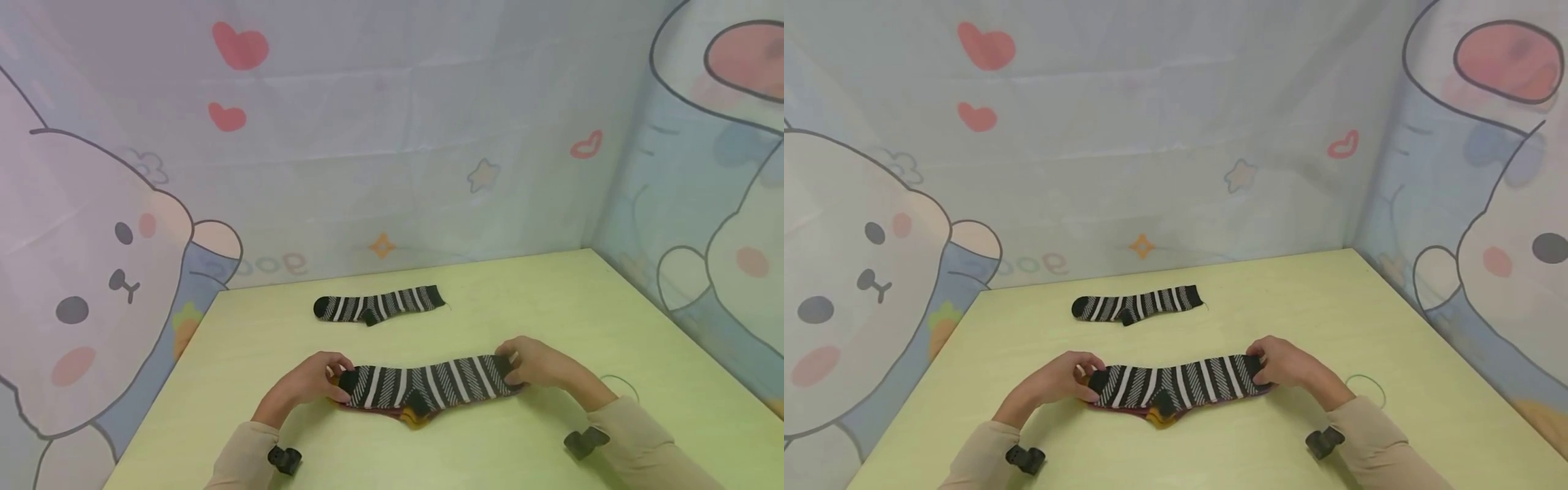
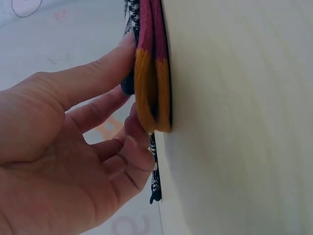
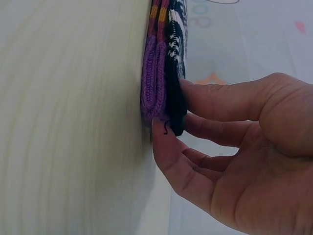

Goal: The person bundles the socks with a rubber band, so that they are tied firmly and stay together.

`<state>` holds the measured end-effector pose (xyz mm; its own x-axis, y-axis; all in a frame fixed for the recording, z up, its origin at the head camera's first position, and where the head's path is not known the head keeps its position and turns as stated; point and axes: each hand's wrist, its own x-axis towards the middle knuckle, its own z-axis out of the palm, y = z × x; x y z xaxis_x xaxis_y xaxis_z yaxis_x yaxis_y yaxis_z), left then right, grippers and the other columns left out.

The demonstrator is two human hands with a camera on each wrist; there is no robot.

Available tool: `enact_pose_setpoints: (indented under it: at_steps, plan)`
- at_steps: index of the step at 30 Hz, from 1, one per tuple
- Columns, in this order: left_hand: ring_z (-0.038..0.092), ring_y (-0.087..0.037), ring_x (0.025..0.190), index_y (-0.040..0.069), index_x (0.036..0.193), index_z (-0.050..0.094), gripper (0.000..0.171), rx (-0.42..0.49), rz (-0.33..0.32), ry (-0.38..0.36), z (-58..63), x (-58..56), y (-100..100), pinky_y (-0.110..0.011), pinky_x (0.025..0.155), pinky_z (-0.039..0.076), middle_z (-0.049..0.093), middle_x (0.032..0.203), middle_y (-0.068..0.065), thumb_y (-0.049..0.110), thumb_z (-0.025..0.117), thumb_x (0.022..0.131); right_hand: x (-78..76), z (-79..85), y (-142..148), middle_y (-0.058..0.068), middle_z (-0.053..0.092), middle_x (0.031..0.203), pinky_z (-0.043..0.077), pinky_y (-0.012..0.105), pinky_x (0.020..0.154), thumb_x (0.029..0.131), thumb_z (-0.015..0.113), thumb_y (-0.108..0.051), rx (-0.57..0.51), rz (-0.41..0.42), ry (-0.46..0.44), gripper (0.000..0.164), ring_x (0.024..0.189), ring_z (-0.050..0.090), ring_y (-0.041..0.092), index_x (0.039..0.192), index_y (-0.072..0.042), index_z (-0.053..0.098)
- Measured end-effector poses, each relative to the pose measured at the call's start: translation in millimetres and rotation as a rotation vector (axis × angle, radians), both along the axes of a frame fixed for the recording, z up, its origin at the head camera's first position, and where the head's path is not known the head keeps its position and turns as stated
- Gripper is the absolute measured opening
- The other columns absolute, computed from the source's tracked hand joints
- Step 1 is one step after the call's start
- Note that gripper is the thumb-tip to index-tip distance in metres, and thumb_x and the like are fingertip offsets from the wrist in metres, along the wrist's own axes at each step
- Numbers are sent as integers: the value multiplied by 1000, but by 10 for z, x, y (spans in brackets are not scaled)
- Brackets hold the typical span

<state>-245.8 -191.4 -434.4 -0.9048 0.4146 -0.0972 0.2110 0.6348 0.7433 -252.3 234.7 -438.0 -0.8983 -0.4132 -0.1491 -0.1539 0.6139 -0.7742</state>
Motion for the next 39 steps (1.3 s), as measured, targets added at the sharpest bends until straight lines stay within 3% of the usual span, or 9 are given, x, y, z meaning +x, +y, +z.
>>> enact_pose_setpoints:
  at_steps: [7,12,29,39]
  plan:
    - [49,-22,81,2,115,63,43,4,-92,5,-57,-75,-88,-32,70,45,54,100,-10,3,85,78,14,7,18,28,55,123,57,37,72,84,72,8,-1,16,17,50,102,63,35,129,15,53]
    - [49,-21,79,3,117,62,45,23,-120,-8,-85,-113,-128,-32,69,46,53,100,-10,4,85,78,18,9,22,29,55,122,57,37,72,84,72,8,-9,13,12,50,102,64,34,130,15,53]
    - [53,-21,82,2,120,62,42,17,-101,-39,-23,-61,-142,-32,70,48,55,105,-12,-2,79,82,49,22,24,28,53,126,57,37,73,86,71,7,-23,23,5,49,100,64,33,130,15,52]
    - [60,-25,89,-2,122,62,31,23,-63,-34,104,-52,-203,-38,75,53,61,105,-13,-6,65,91,-16,154,5,27,54,134,50,54,90,93,69,-12,106,51,193,46,120,52,47,132,8,56]
